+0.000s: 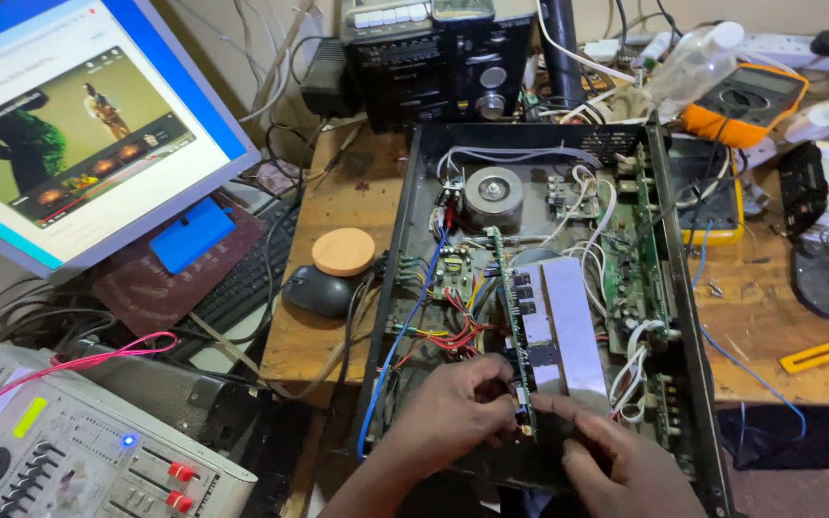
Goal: The person holds a green circuit board with a silver heatsink and repeatedly wipes its surface with a white cloth. The board is handled over an open electronic chassis containing various wires and components.
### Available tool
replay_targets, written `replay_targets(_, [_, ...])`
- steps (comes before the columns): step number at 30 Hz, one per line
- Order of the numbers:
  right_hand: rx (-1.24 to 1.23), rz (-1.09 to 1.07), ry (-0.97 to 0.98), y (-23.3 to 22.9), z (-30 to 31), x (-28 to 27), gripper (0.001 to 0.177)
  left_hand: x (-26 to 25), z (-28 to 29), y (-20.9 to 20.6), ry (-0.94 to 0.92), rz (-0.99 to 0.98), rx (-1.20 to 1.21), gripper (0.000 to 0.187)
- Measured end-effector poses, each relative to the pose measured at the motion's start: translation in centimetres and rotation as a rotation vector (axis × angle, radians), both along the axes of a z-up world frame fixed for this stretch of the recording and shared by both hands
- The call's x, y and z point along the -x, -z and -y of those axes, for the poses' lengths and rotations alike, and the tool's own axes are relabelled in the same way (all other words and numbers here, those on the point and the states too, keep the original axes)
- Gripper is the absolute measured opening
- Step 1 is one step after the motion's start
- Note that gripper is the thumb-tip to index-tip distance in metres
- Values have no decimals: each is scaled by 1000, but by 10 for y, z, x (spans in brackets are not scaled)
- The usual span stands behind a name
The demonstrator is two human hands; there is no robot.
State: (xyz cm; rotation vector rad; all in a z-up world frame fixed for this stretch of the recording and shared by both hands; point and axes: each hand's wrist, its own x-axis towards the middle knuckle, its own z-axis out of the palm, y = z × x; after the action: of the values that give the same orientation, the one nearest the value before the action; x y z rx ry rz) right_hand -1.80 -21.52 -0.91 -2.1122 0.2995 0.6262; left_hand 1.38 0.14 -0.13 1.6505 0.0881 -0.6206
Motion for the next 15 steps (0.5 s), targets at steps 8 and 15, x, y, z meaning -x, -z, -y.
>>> replay_targets(8, [310,310,-249,42,15,13,60,-2,-2,15,-174,-70,154,8])
replay_targets(15, [59,831,-344,44,21,-2,62,-3,-1,16,-131,-45,67,25])
